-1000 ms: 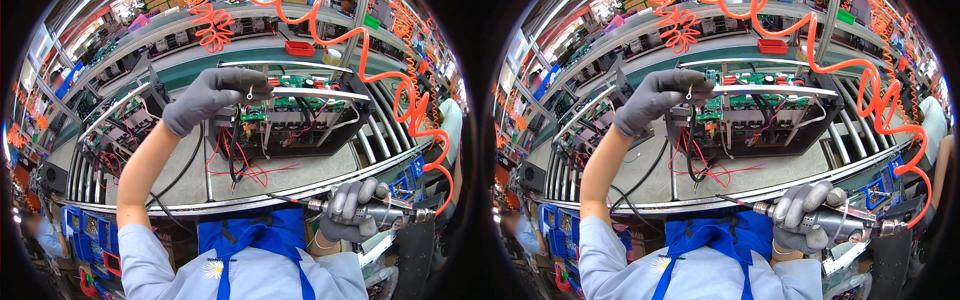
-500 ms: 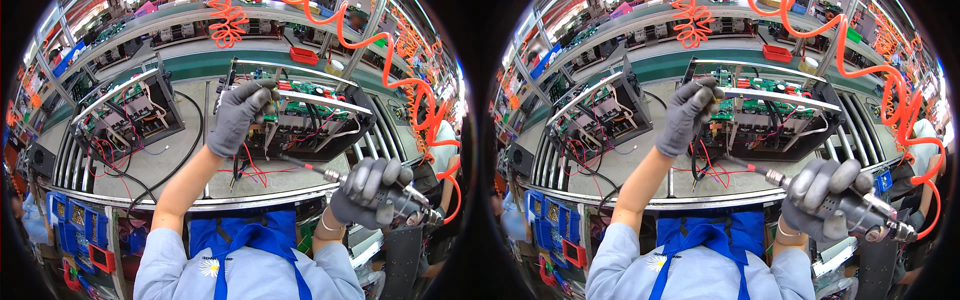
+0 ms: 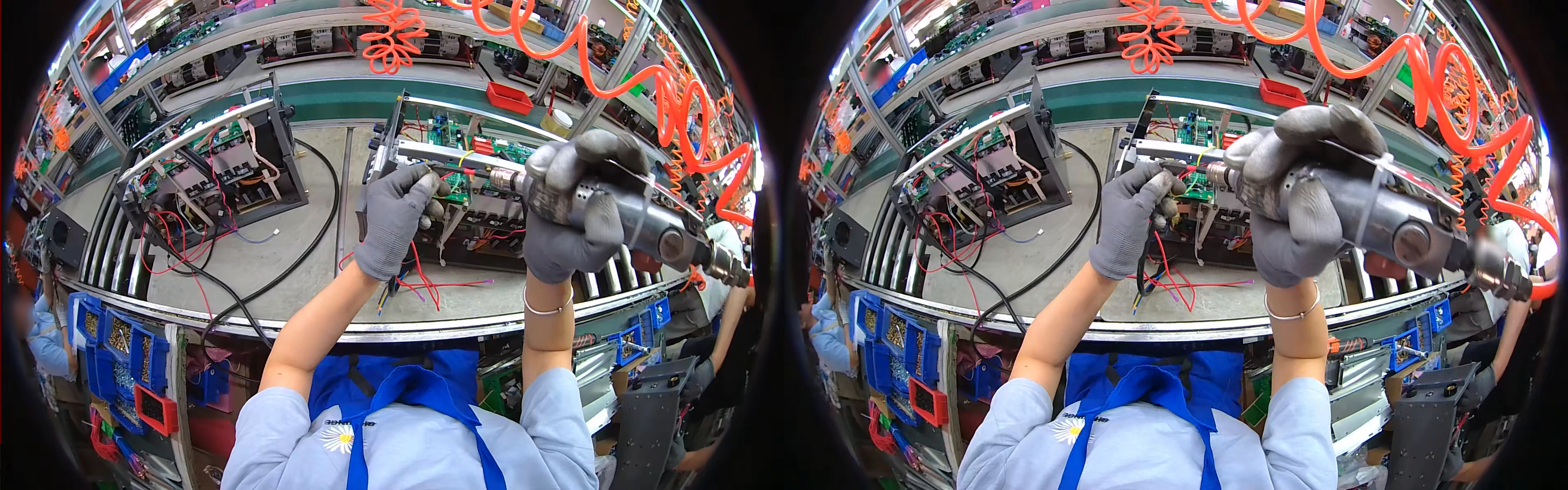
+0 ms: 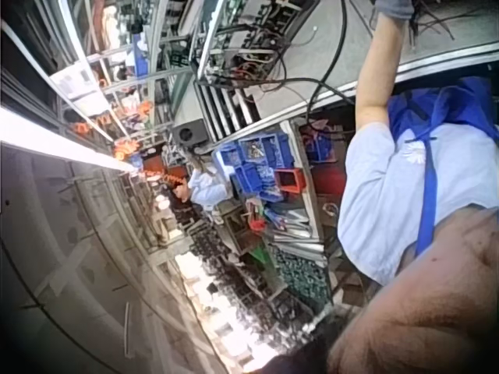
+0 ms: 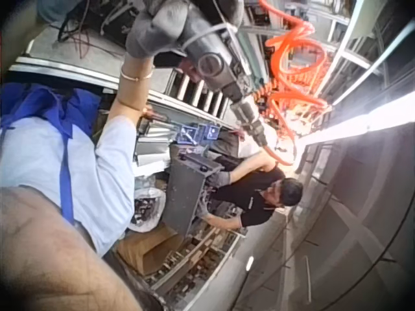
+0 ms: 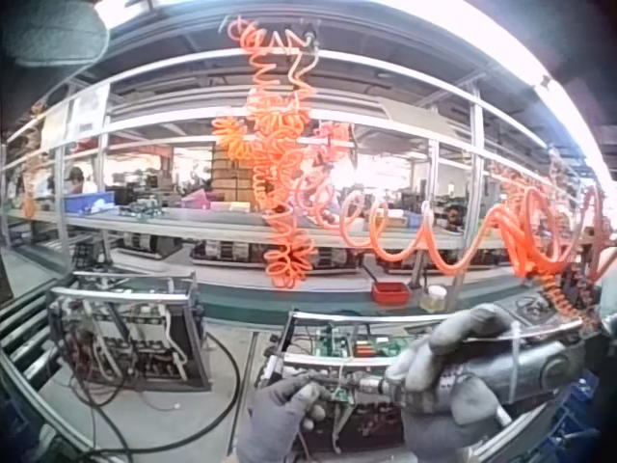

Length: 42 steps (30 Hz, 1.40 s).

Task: Assembling and wiring electronic units on a factory production line using an electric screwdriver.

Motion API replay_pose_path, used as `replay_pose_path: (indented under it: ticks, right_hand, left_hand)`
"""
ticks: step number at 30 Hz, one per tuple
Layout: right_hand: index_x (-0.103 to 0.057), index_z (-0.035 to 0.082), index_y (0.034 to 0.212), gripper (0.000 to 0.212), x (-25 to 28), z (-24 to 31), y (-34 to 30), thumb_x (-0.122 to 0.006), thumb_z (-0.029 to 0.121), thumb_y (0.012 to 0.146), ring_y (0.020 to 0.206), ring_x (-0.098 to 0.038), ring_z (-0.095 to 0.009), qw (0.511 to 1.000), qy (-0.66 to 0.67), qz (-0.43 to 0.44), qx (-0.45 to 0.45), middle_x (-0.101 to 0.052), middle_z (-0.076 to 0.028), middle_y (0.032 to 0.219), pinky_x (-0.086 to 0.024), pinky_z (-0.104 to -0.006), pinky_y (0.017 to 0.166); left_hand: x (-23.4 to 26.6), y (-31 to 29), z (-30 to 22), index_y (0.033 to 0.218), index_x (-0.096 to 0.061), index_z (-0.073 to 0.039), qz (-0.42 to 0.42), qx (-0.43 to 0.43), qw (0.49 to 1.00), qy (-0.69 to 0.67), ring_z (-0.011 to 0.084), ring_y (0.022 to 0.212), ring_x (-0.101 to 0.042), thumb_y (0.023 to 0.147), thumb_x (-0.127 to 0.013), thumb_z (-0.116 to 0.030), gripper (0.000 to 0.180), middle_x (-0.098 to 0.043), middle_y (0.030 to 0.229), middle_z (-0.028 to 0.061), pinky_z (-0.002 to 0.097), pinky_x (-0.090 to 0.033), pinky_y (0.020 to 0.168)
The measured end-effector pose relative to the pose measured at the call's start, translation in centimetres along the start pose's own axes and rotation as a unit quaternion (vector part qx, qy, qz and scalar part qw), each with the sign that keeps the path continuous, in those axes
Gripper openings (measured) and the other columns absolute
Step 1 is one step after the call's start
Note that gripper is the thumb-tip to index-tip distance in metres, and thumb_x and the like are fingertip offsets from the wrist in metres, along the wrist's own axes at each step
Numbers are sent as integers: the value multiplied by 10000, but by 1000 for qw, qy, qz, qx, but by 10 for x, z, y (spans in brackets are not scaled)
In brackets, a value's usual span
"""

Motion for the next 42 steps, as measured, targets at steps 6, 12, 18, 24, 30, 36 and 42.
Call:
replay_pose_path:
  ticks: [6, 12, 18, 24, 30, 36, 42]
  right_hand:
    - [-551, 26, 1267, 502, -7, -17, -2, -549, 221, 804, 693, -567, -153, 998, -44, -42, -6, -656, -123, 1082, -527, -394, 684]
    - [-536, 13, 1286, 499, -12, -19, 1, -530, 189, 819, 718, -577, -159, 999, -33, -27, -7, -657, -141, 1113, -540, -416, 712]
    - [-513, 13, 1300, 505, -17, -23, 4, -495, 139, 812, 740, -597, -168, 998, -58, -21, 7, -655, -150, 1093, -546, -415, 725]
    - [-508, -14, 1261, 464, -22, -39, 14, -470, 73, 806, 703, -579, -165, 995, -91, -36, -30, -639, -151, 1031, -547, -391, 701]
    - [-551, -47, 1161, 349, -22, -54, 15, -471, 94, 852, 620, -560, -172, 989, -87, -44, -116, -591, -115, 802, -530, -338, 568]
    - [-544, -36, 1188, 360, -22, -58, 24, -467, 104, 866, 622, -572, -192, 991, -102, -31, -80, -598, -124, 799, -546, -371, 605]
    - [-513, -30, 1270, 438, -3, -63, 28, -471, 130, 864, 735, -624, -202, 990, -72, 21, -119, -632, -160, 1022, -569, -385, 664]
  left_hand:
    - [1, 1, 1, 909, -715, -49, -15, -1, 1000, 19, 17, 579, -531, 988, -563, -205, 232, -619, 680, -17, 166, -403, 507]
    - [2, 4, 0, 894, -713, -49, -22, -14, 998, 59, 21, 577, -530, 989, -564, -216, 243, -609, 670, -18, 176, -410, 513]
    - [7, 15, 14, 906, -712, -32, -42, -102, 980, 165, 44, 591, -568, 988, -568, -238, 264, -632, 681, 6, 209, -447, 537]
    - [10, 22, 0, 896, -688, -50, -78, -236, 893, 375, 351, 636, -646, 939, -605, -296, 263, -641, 704, 182, 439, -485, 572]
    - [13, 12, -9, 928, -674, -81, -91, -262, 854, 440, 382, 668, -633, 937, -599, -288, 220, -638, 720, 174, 450, -475, 576]
    - [44, 20, -15, 1204, -602, -45, -174, -402, 766, 471, 344, 934, -622, 820, -717, -292, 470, -644, 1038, 155, 430, -492, 776]
    - [27, 44, 8, 1403, -402, 51, -98, -257, 849, 450, 392, 1125, -545, 710, -812, -502, 977, -565, 1225, 231, 472, -427, 980]
Point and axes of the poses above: each hand's wrist, its own y-axis towards the middle knuckle, its own x-axis out of the back of the hand, z = x × y, the point moved 2 cm from there along y, towards the middle knuckle
